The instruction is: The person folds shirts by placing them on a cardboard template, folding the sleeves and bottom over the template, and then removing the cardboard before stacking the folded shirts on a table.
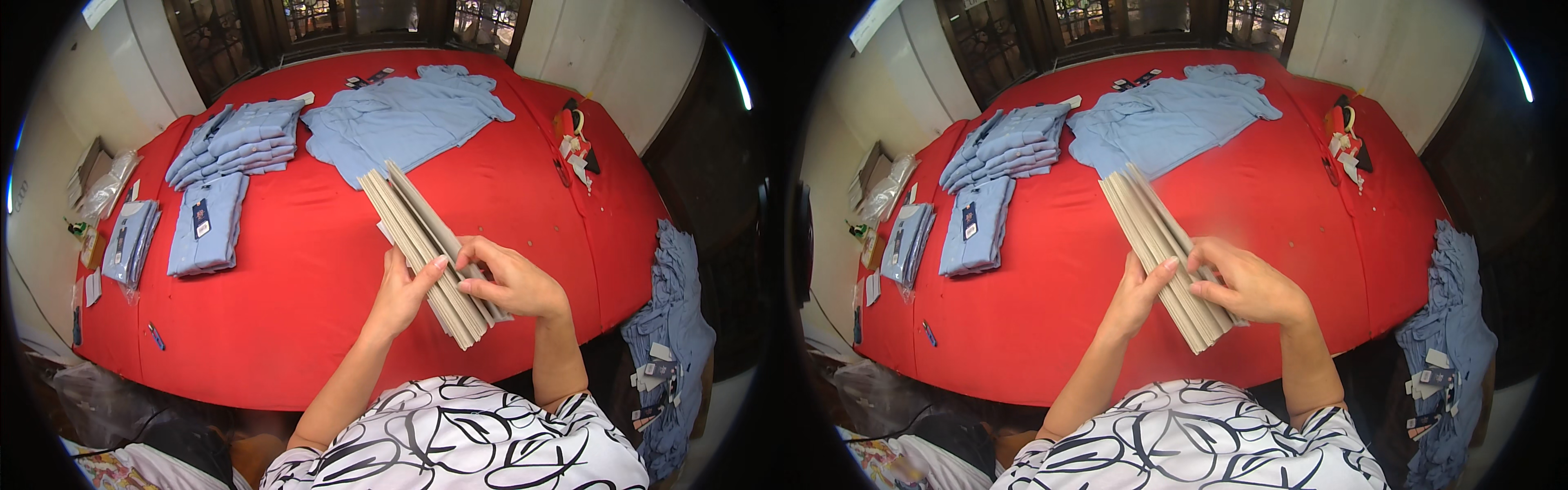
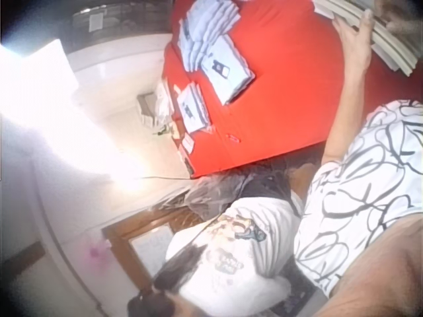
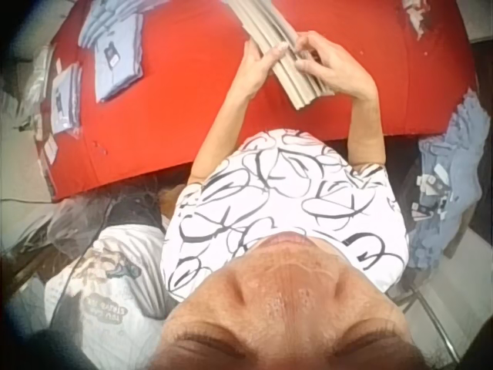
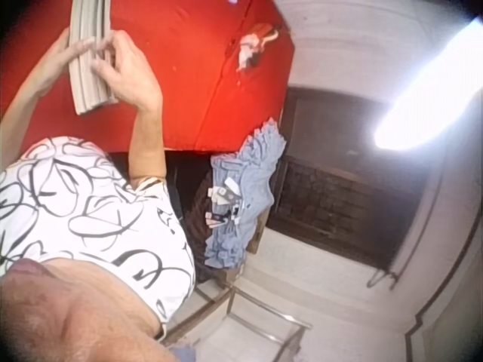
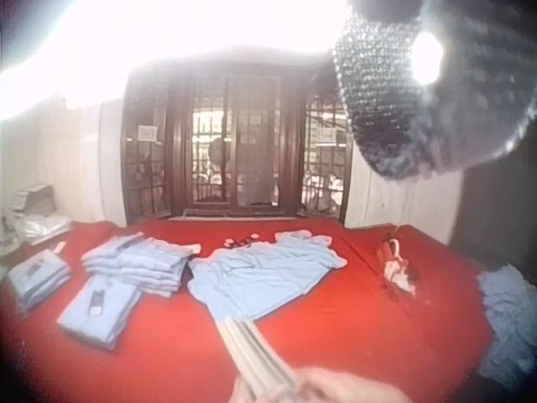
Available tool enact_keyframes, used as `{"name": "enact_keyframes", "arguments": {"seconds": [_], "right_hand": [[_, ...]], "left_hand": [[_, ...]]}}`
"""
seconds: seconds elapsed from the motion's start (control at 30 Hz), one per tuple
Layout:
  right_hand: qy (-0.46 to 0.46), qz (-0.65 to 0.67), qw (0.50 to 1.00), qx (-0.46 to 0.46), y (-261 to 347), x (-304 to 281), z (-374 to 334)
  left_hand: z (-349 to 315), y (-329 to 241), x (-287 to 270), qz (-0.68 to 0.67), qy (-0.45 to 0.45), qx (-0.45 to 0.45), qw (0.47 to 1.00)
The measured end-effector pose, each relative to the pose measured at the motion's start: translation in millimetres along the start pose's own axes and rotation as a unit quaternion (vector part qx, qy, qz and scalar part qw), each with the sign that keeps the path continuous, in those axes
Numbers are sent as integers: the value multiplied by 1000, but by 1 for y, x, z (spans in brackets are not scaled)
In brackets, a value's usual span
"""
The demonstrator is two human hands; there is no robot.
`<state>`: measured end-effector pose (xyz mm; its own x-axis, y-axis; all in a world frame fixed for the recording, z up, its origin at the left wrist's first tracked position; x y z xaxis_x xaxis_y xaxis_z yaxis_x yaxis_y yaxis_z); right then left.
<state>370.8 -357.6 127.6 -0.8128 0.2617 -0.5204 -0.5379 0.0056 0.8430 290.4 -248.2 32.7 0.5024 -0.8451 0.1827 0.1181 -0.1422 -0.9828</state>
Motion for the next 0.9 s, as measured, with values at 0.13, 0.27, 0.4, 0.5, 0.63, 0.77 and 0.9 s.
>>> {"name": "enact_keyframes", "arguments": {"seconds": [0.13,0.27,0.4,0.5,0.63,0.77,0.9], "right_hand": [[4,-35,999,-3,12,-1,3],[10,-75,997,-21,9,0,1],[12,-84,996,-18,9,-1,1],[16,-69,997,-10,8,0,1],[19,-63,998,-17,7,0,0],[22,-64,998,-11,6,1,1],[30,-64,998,2,8,1,0]], "left_hand": [[-1,1,-1,2,4,-4,1000],[-1,1,0,6,-2,3,1000],[-1,1,0,16,0,-6,1000],[-1,2,-2,27,-12,-10,1000],[-2,1,0,2,-1,-13,1000],[-2,2,-1,-5,-7,-14,1000],[-2,2,-3,-3,-8,-12,1000]]}}
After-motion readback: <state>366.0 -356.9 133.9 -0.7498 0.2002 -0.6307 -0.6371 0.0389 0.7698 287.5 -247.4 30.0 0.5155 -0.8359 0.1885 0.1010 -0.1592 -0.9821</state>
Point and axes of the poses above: each hand's wrist, its own z-axis towards the middle knuckle, its own x-axis out of the palm, y = z × x, the point moved 9 cm from there along z, towards the middle knuckle, and after that the axes turned 2 degrees about y, right-handed, at the moved point
